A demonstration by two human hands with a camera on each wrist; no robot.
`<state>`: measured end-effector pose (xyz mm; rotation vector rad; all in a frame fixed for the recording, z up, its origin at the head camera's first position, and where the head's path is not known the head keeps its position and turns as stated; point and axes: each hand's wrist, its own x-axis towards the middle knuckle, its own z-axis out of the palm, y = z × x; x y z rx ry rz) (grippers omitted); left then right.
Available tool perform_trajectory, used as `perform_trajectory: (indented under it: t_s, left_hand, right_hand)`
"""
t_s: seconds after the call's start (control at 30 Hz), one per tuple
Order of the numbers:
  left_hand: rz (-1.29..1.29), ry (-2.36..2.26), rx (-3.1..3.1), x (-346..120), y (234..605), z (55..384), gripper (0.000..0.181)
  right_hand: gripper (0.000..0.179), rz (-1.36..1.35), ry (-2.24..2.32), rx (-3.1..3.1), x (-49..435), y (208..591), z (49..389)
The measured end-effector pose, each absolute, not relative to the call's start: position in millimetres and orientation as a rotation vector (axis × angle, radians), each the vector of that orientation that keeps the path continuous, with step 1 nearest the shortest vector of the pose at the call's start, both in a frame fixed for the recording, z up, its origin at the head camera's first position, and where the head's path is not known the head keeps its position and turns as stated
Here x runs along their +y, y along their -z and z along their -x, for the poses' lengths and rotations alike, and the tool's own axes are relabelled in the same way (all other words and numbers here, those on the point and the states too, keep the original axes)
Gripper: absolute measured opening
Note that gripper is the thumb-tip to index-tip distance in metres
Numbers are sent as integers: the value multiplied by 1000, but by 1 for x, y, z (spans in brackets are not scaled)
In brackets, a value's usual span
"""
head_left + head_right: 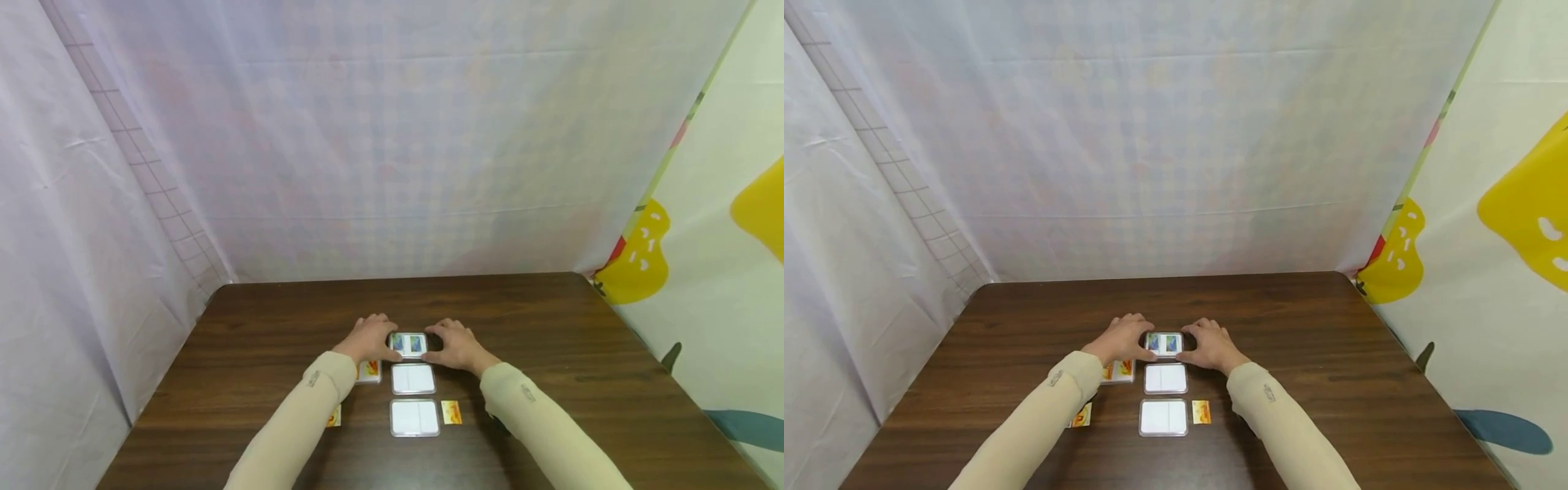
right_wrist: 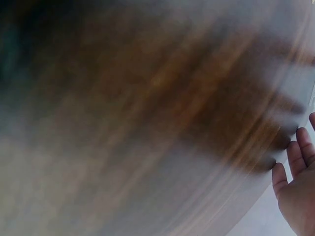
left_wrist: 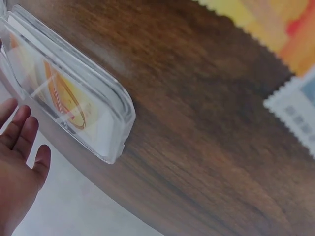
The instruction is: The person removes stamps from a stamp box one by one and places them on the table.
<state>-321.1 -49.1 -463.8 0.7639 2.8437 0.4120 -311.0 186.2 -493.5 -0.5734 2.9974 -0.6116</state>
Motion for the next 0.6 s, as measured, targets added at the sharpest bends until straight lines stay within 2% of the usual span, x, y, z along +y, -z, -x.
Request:
perform_trajectory:
  t_s: [0.6]
  left_hand:
    - [-813,-301,2862,-43,466,319,69]
  right_hand:
    - [68,555,567,2961,186,492,315]
